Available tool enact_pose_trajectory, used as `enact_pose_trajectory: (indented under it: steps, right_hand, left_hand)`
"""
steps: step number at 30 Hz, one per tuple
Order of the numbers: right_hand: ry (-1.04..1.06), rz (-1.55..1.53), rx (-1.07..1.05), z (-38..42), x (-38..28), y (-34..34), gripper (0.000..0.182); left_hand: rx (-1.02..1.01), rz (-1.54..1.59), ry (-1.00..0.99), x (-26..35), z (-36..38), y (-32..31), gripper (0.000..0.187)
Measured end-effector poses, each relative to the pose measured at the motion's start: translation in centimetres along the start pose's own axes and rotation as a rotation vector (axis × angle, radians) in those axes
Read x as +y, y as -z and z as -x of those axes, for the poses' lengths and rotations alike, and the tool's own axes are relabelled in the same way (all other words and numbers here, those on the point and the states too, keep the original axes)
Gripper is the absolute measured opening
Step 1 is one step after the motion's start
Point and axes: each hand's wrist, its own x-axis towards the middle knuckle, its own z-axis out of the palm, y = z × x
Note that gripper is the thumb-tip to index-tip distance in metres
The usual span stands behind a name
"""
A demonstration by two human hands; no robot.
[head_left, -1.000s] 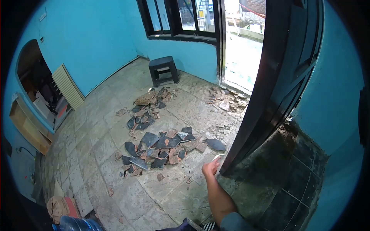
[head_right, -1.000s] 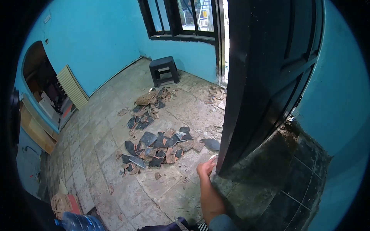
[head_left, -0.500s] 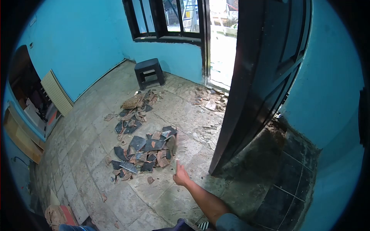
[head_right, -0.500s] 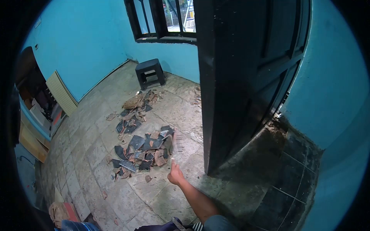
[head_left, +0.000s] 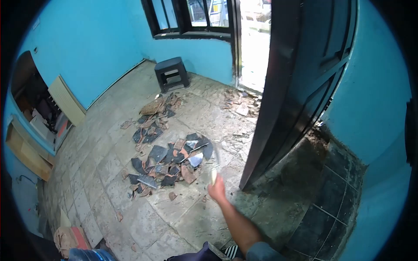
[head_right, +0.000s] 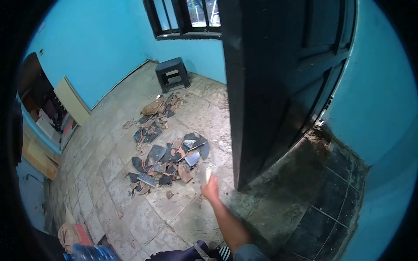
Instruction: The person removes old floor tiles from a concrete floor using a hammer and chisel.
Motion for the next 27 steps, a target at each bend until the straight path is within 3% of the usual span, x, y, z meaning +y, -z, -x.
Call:
enact_pose_trajectory:
  steps: [5, 8, 9, 13, 16, 22, 24, 27]
  right_hand:
    - [-0.217, -0.045, -0.077, -3.1, 0.0, -3.7, 0.074]
    - [-0.165, -0.130, -0.141, -1.5, -3.5, -7.1, 0.074]
    - [-0.096, -0.153, -0.074, 0.0, -3.9, -8.7, 0.073]
    - [0.259, -0.146, -0.367, 6.0, -5.8, -6.3, 0.074]
    - [0.382, -0.277, -0.332, 11.7, -4.4, -7.1, 0.077]
    - [0.243, -0.323, -0.566, 19.1, 4.2, -0.7, 0.078]
    - [0.029, -0.337, -0.694, 20.1, 5.6, 3.4, 0.072]
    - [0.034, -0.247, -0.798, 20.7, 8.7, 6.8, 0.064]
  left_hand:
    - [-0.059, 0.024, 0.102, -0.3, 0.5, 0.9, 0.028]
    - [0.015, 0.052, 0.105, -0.3, 0.7, 0.6, 0.028]
    - [0.019, 0.049, 0.121, -0.1, 0.9, 0.8, 0.028]
    - [-0.009, 0.028, 0.109, 0.2, 0.7, 0.9, 0.029]
    - [0.000, 0.002, 0.090, 0.7, 0.7, 0.3, 0.030]
    - [-0.069, -0.016, 0.041, 2.4, -0.7, -0.3, 0.029]
    - [-0.124, -0.047, -0.019, 3.2, -1.5, -0.4, 0.029]
    - [-0.240, -0.101, -0.136, 4.9, -3.7, -0.8, 0.028]
